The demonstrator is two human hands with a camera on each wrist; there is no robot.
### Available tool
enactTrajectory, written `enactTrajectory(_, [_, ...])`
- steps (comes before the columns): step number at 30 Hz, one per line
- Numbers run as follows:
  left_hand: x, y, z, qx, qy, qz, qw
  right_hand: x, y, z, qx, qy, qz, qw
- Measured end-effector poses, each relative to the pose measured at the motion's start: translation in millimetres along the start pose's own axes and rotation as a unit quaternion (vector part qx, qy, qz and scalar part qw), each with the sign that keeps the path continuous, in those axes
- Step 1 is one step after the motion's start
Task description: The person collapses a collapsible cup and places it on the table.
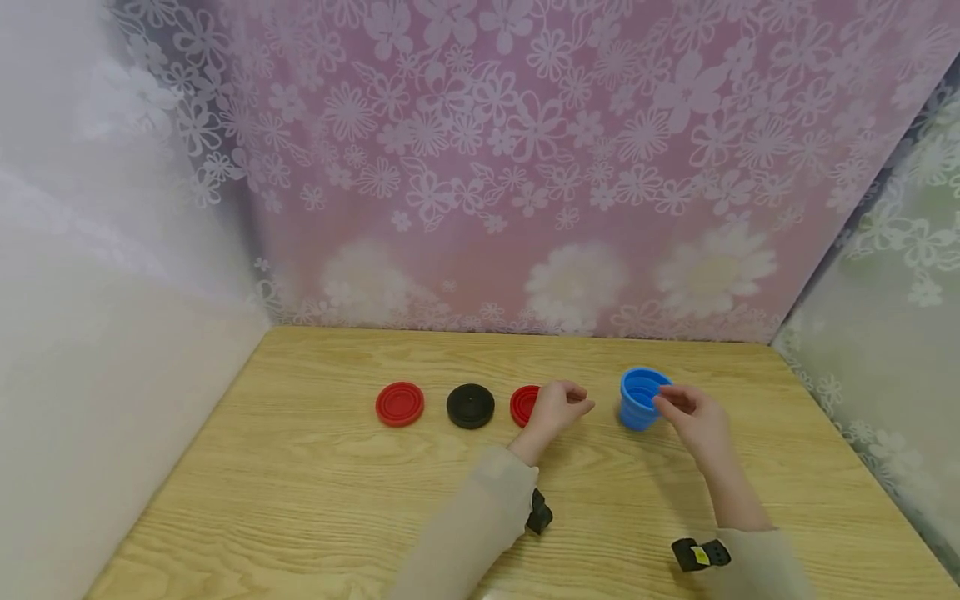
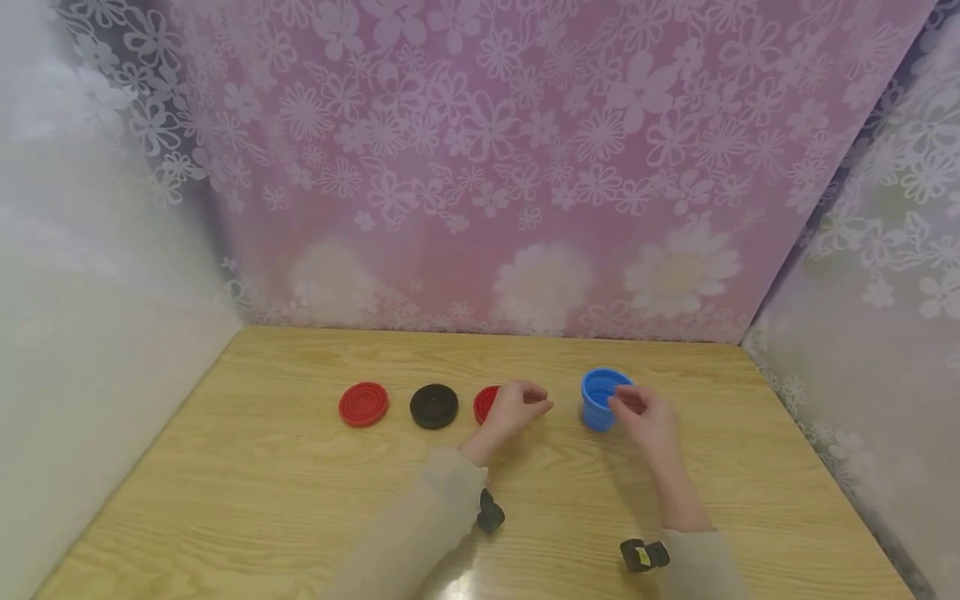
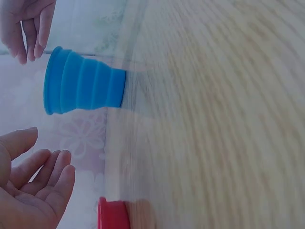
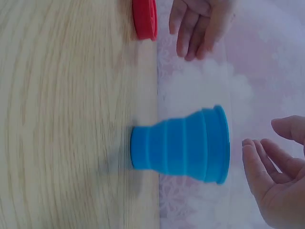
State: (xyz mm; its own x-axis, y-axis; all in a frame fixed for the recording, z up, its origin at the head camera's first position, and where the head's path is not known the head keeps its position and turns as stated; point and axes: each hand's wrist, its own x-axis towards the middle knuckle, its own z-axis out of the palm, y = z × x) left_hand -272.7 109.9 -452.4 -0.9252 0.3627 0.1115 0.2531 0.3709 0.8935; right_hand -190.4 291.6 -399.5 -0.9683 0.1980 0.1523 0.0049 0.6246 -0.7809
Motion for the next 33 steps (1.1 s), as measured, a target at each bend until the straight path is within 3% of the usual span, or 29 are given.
enactTrajectory(9, [0.1,13.1,21.9,-0.038,-0.041,-0.032,0.9979,7.4,26,-16,0.006,0.028,0.019,0.9994])
enactTrajectory(12, [0.0,17.3,28.9,-0.011,-0.061,-0.021,0.9979,10.5,33,-16,-0.004,0.023,0.029,0.9993])
enactTrajectory(16, [-1.4,21.5,33.1,0.021,-0.082,0.0,0.9964,12.7,38,-12,-0.002,-0.015,0.042,0.999])
enactTrajectory(22, [-3.1,22.3,34.8,0.0,-0.11,0.012,0.9938,14.6,36,-6,0.04,-0.088,0.069,0.9929])
enactTrajectory(30, [-1.5,19.6,35.7,-0.02,-0.125,0.042,0.991,14.6,36,-1,0.07,-0.099,0.06,0.9908])
enactTrajectory(33, [-2.5,19.5,34.7,-0.026,-0.125,0.034,0.9912,13.4,34,0,0.072,-0.1,0.056,0.9909])
